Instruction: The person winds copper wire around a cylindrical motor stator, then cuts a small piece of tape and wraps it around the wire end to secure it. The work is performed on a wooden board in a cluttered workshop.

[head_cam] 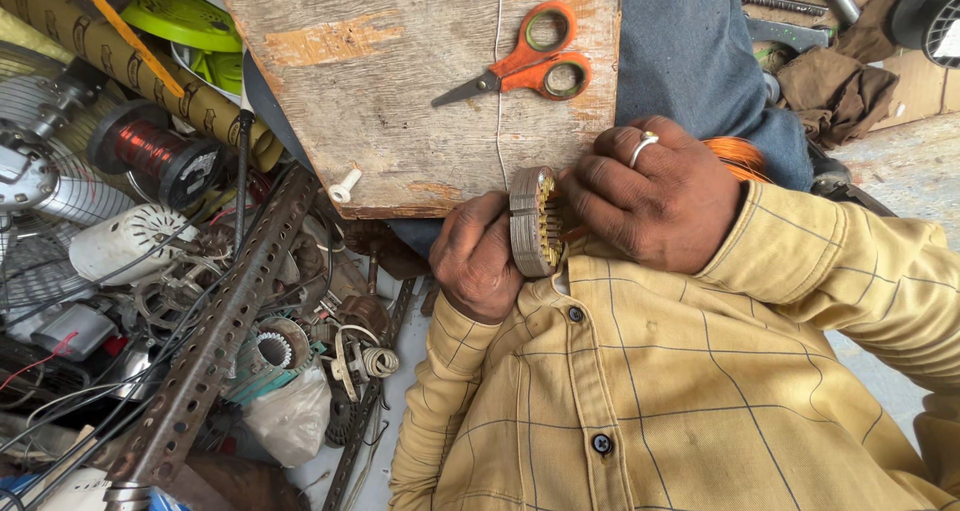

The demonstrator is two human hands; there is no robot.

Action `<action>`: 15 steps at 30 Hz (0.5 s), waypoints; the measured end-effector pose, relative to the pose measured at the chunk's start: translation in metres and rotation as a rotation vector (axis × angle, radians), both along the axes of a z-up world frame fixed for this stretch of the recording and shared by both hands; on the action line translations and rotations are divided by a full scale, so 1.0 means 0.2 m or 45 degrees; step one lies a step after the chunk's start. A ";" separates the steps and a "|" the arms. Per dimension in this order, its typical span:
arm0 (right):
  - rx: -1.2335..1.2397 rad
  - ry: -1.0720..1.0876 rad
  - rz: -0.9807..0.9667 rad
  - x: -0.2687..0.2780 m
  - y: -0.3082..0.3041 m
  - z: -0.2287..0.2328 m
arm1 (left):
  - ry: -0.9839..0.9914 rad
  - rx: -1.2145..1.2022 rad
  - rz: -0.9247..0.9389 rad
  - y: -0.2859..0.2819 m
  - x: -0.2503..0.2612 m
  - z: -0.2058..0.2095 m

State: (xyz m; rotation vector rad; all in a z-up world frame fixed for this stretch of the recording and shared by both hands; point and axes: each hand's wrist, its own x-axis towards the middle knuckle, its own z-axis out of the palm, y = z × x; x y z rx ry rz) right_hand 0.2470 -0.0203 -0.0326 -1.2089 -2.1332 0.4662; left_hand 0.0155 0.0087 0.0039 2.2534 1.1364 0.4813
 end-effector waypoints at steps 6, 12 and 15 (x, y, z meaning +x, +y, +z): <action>-0.015 -0.035 0.015 -0.01 0.00 0.00 | 0.120 -0.020 0.025 0.00 0.01 0.02; -0.025 -0.009 0.004 -0.01 -0.01 0.00 | 0.147 -0.034 0.103 0.01 0.02 0.03; -0.094 0.026 0.015 -0.01 -0.01 -0.01 | 0.137 -0.049 0.047 0.02 0.01 0.01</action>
